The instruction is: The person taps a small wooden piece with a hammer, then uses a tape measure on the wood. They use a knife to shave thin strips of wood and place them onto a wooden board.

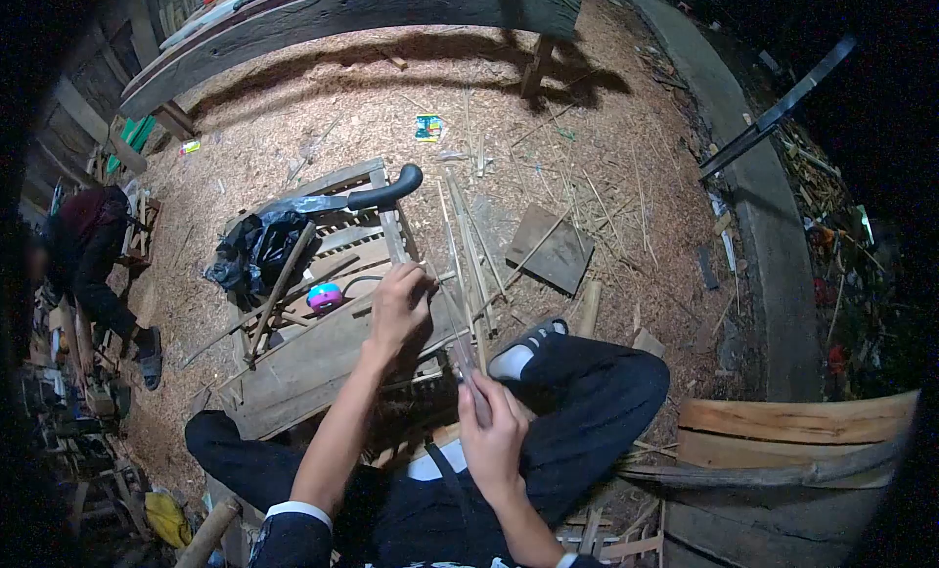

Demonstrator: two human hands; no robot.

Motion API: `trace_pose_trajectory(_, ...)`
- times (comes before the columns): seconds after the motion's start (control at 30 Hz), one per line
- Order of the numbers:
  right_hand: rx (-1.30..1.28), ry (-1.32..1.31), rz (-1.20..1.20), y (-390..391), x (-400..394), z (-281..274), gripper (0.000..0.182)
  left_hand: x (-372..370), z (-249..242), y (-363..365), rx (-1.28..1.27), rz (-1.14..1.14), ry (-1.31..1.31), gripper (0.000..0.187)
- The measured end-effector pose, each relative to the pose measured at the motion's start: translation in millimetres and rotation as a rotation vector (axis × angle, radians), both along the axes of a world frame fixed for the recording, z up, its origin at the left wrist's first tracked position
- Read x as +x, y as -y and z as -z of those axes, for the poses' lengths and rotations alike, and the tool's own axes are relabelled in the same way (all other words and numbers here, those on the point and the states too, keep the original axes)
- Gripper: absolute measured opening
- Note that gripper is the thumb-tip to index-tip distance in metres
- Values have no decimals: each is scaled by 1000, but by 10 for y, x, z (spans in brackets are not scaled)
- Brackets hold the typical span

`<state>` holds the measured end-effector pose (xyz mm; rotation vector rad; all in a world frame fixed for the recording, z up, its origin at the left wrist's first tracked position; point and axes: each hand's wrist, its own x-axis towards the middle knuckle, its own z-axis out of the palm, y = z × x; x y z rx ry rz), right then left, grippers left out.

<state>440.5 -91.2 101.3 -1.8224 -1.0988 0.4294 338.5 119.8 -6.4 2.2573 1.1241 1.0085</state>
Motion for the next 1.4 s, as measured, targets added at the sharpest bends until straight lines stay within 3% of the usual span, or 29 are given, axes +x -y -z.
trace_pose_trajectory(0.23,0,-26,6,-227,15,13,20,-4,-30,-15,4,52,32,20)
trace_pose_trajectory(0.37,17,32,7,24,52,93,21,36,-31,-43,-45,26,15,19)
trace_pose_trajectory(0.53,-8,-70,-4,-249,-42,68,22,11,-98,4,-47,45,60,16)
trace_pose_trajectory(0.7,-2,71,2,-27,-12,143,20,20,-67,-21,-35,46,90,14)
trace_pose_trajectory(0.93,5,10,13,135,69,-21,21,-16,-79,-84,-81,61,93,15)
trace_pose_trajectory(1.07,-7,-105,12,-244,38,108,20,-8,-25,-105,-110,97,69,13)
trace_pose_trajectory(1.17,36,-5,7,-66,35,71,19,16,9,-88,-48,54,119,13)
trace_pose_trajectory(1.2,-33,-89,10,81,55,0,22,1,-13,-84,-99,63,65,13)
trace_pose_trajectory(1.4,8,-60,-5,-313,22,159,24,-19,-9,-68,-98,108,86,17)
